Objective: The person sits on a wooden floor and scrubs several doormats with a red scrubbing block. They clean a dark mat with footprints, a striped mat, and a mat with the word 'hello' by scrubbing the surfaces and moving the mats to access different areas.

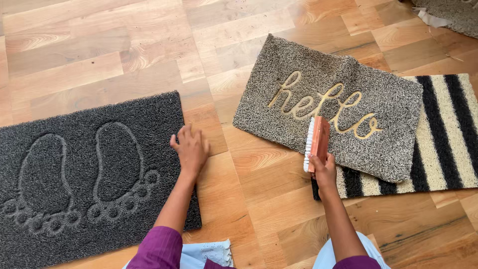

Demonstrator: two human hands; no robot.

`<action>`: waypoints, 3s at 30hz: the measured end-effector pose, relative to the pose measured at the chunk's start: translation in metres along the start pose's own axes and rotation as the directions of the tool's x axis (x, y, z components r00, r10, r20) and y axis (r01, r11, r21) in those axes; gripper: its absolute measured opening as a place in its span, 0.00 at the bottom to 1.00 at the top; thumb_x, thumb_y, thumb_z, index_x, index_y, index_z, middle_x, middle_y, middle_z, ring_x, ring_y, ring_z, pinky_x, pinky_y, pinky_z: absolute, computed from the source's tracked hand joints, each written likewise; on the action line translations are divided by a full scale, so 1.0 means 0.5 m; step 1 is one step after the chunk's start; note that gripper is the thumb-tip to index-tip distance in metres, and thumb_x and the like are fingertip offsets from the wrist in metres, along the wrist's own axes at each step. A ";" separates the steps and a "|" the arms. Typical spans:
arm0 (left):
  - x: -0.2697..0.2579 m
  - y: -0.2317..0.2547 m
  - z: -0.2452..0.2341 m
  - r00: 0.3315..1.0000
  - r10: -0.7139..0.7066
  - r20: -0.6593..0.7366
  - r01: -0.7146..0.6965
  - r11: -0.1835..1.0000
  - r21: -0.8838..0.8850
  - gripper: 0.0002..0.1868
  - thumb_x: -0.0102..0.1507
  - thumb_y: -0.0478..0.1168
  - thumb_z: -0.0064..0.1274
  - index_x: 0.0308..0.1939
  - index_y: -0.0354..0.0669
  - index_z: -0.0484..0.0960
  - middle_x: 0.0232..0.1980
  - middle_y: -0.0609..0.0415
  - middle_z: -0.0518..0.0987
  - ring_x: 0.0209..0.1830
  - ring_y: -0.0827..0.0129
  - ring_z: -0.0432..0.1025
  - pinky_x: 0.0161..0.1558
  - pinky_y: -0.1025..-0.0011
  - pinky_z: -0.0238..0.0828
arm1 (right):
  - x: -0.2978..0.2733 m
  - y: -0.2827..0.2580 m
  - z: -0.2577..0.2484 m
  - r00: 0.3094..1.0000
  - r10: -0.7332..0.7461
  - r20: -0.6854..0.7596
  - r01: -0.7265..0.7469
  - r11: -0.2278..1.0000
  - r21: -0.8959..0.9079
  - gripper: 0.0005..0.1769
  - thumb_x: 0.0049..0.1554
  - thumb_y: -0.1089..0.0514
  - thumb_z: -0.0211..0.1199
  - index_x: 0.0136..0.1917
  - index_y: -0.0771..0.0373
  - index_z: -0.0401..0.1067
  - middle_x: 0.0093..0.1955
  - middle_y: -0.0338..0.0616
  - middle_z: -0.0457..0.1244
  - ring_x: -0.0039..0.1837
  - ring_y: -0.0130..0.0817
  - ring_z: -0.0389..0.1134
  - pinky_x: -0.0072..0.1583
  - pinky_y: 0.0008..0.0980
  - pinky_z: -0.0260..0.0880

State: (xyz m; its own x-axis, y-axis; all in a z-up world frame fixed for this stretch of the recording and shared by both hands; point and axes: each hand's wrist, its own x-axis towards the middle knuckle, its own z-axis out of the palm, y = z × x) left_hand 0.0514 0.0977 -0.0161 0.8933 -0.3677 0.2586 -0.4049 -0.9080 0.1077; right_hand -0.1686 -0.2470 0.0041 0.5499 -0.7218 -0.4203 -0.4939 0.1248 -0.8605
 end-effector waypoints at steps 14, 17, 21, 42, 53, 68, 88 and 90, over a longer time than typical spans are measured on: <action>0.223 0.237 0.058 0.814 -0.218 0.538 0.524 0.676 -0.518 0.26 0.50 0.55 0.71 0.40 0.39 0.84 0.37 0.47 0.83 0.36 0.59 0.79 0.40 0.61 0.74 | -0.167 0.028 -0.172 0.998 0.030 -0.057 -0.064 0.437 -0.897 0.56 0.42 0.31 0.72 0.76 0.57 0.60 0.71 0.53 0.62 0.69 0.52 0.66 0.65 0.50 0.69; 0.197 0.201 0.058 0.932 -0.243 0.269 0.362 0.634 -0.684 0.19 0.52 0.48 0.72 0.34 0.37 0.84 0.29 0.45 0.81 0.28 0.58 0.75 0.34 0.60 0.69 | -0.161 0.009 -0.172 0.994 0.068 -0.088 -0.109 0.424 -0.899 0.56 0.42 0.31 0.71 0.78 0.52 0.60 0.72 0.49 0.63 0.69 0.50 0.67 0.65 0.49 0.69; 0.129 0.092 0.050 0.888 -0.426 0.174 0.418 0.587 -0.693 0.18 0.57 0.44 0.71 0.34 0.32 0.81 0.26 0.42 0.77 0.25 0.61 0.67 0.31 0.60 0.64 | -0.162 0.009 -0.168 0.994 0.030 -0.103 -0.105 0.430 -0.897 0.56 0.42 0.30 0.71 0.77 0.54 0.61 0.72 0.51 0.63 0.68 0.51 0.67 0.65 0.48 0.69; -0.101 0.093 -0.143 0.976 0.135 0.171 -0.099 0.974 -0.202 0.50 0.49 0.60 0.70 0.69 0.42 0.68 0.75 0.33 0.59 0.77 0.41 0.48 0.69 0.44 0.46 | -0.022 0.052 -0.252 0.892 -0.202 -0.405 -0.300 0.407 -0.863 0.52 0.48 0.23 0.69 0.63 0.73 0.70 0.59 0.67 0.68 0.58 0.62 0.71 0.56 0.57 0.72; -0.117 0.287 0.001 0.968 0.231 0.103 -0.182 0.918 -0.353 0.46 0.50 0.67 0.62 0.68 0.52 0.74 0.75 0.36 0.61 0.75 0.38 0.52 0.69 0.45 0.46 | -0.107 0.021 -0.092 0.885 -0.460 -0.070 0.191 0.495 -0.848 0.51 0.50 0.31 0.70 0.73 0.67 0.63 0.66 0.62 0.64 0.62 0.61 0.68 0.59 0.53 0.70; -0.222 0.129 -0.125 0.878 0.241 0.413 -0.147 0.958 -0.246 0.47 0.53 0.55 0.65 0.72 0.43 0.65 0.79 0.43 0.52 0.80 0.45 0.42 0.73 0.47 0.41 | -0.191 -0.012 0.157 0.776 -0.549 0.310 0.559 0.371 -0.741 0.49 0.42 0.35 0.74 0.68 0.62 0.63 0.56 0.53 0.65 0.49 0.53 0.72 0.49 0.47 0.74; -0.230 0.114 -0.143 0.796 0.261 0.546 -0.121 0.953 -0.278 0.43 0.53 0.50 0.64 0.70 0.37 0.69 0.78 0.37 0.56 0.78 0.43 0.51 0.74 0.53 0.44 | -0.075 -0.039 0.223 0.874 -0.417 0.249 0.392 0.300 -0.870 0.50 0.48 0.29 0.67 0.72 0.63 0.62 0.54 0.52 0.66 0.46 0.47 0.73 0.41 0.46 0.74; -0.231 0.120 -0.140 0.775 0.257 0.577 -0.141 0.961 -0.239 0.43 0.54 0.51 0.64 0.70 0.36 0.69 0.79 0.37 0.56 0.78 0.43 0.51 0.75 0.54 0.44 | -0.187 0.011 0.287 0.752 -0.490 0.441 0.600 0.231 -0.766 0.52 0.42 0.30 0.69 0.69 0.63 0.63 0.51 0.51 0.66 0.40 0.48 0.73 0.38 0.44 0.74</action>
State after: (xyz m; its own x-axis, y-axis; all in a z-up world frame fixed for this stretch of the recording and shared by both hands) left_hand -0.0895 0.0997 0.0276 0.7009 -0.6344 -0.3261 -0.5615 -0.7726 0.2962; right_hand -0.1259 -0.0811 -0.0025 0.9525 -0.3037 -0.0209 -0.3002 -0.9257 -0.2301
